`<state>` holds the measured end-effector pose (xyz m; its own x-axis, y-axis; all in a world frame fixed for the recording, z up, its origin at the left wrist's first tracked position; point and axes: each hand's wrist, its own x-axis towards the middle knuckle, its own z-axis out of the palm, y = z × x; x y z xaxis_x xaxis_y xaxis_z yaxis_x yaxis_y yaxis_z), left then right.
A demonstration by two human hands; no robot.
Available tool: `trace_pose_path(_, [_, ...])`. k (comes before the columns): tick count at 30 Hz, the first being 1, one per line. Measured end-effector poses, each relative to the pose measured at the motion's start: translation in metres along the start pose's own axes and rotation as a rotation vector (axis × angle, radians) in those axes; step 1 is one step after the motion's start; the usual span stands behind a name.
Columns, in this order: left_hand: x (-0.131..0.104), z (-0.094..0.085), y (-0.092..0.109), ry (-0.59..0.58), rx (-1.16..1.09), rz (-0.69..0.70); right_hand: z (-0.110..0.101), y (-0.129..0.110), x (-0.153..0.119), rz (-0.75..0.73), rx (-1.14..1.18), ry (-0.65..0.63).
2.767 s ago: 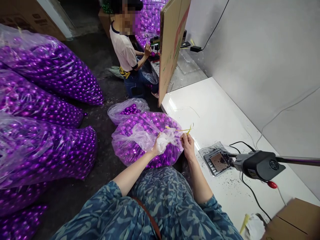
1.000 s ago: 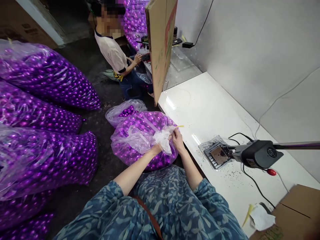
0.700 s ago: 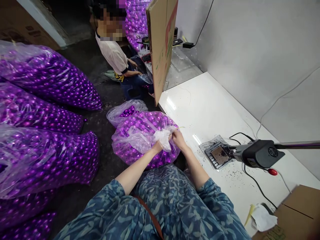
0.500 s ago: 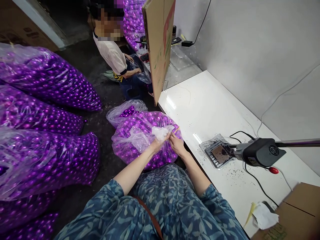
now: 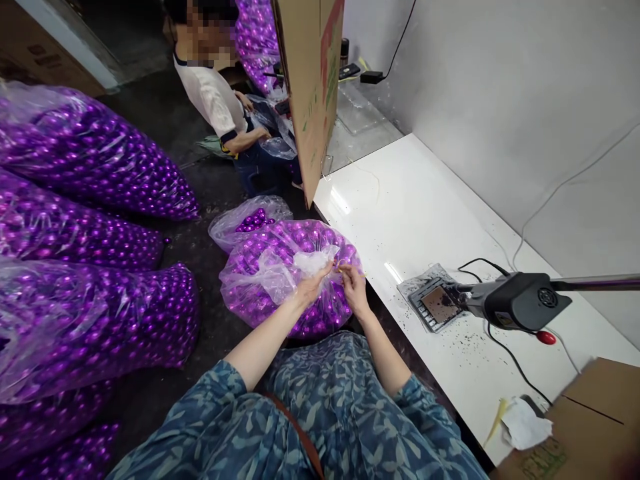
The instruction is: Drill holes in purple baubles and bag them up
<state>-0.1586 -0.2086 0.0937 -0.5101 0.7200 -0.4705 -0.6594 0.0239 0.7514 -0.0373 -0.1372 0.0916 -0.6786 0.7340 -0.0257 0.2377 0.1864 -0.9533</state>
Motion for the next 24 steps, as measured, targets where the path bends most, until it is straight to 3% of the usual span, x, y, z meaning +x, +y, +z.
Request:
trace_pose_path(4, [-0.001, 0.005, 0.004, -0.021, 0.022, -0.030, -0.001, -0.001, 0.007, -0.098, -0.268, -0.136])
trace_pose_path(7, [-0.002, 0.008, 0.004, -0.016, 0.023, 0.009, -0.009, -0.003, 0.011, -0.096, -0.313, -0.211])
trace_pose_path(12, [0.000, 0.008, -0.005, 0.013, 0.007, 0.031, -0.014, -0.002, 0.013, -0.025, -0.252, -0.189])
trace_pose_path(16, [0.005, 0.007, -0.013, 0.051, -0.001, 0.068, -0.010, 0.003, 0.011, -0.054, -0.306, -0.166])
trace_pose_path(24, [0.009, 0.005, -0.013, -0.044, 0.128, 0.090, -0.016, 0.005, 0.011, -0.072, -0.348, -0.172])
